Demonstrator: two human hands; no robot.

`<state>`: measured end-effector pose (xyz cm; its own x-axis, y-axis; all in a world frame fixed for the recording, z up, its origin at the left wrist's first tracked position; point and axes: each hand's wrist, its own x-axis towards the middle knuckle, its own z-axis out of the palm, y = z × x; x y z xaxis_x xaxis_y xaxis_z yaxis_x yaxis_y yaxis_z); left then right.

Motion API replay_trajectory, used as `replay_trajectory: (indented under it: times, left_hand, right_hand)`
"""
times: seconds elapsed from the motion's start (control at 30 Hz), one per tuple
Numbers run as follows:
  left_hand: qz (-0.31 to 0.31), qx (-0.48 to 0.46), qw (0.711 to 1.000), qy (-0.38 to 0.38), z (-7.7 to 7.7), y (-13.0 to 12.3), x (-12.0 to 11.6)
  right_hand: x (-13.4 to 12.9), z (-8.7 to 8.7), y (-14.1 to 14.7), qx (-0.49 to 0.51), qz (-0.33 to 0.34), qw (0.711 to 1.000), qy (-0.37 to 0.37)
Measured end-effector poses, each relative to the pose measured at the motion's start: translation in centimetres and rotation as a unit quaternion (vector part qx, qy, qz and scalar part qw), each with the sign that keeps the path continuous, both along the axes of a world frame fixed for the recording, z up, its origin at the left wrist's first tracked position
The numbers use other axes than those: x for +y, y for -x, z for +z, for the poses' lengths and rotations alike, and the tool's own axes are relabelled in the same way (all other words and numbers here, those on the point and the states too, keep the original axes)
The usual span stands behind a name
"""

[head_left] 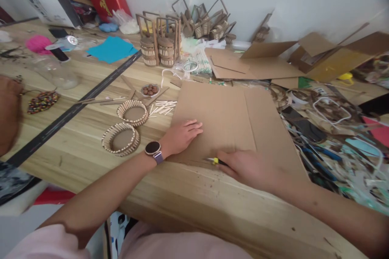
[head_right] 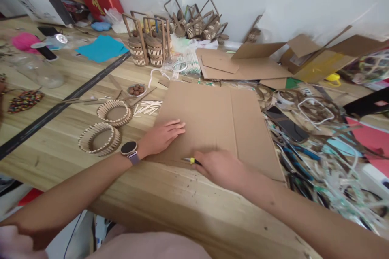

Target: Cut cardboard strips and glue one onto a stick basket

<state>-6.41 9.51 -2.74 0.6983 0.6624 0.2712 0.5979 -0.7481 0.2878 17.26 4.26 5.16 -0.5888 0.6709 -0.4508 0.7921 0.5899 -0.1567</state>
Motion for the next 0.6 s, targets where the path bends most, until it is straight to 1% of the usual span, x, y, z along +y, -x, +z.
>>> replay_trajectory:
  times: [0.07,0.13,0.23,0.33,0.6]
  left_hand:
    - [0.012,0.000,1.000,-0.005,0.0,-0.1,0.0]
    - [0.024,0.001,1.000,-0.007,0.0,-0.1,0.1]
    - [0.033,0.002,0.999,-0.007,0.0,-0.1,0.2]
    - [0.035,0.000,0.999,-0.007,0.0,-0.2,0.2]
    - [0.040,-0.003,0.999,-0.015,-0.2,-0.3,0.2]
  right_hand:
    - [0.1,0.0,2.8,-0.013,0.022,1.000,-0.006]
    - [0.3,0.0,5.0,-0.026,0.037,0.999,-0.014]
    - [0.7,-0.2,6.8,-0.046,0.048,0.997,-0.024]
    - [0.8,-0.2,7.4,-0.063,0.052,0.996,-0.027]
    - [0.5,0.3,7.4,-0.076,0.059,0.995,-0.020]
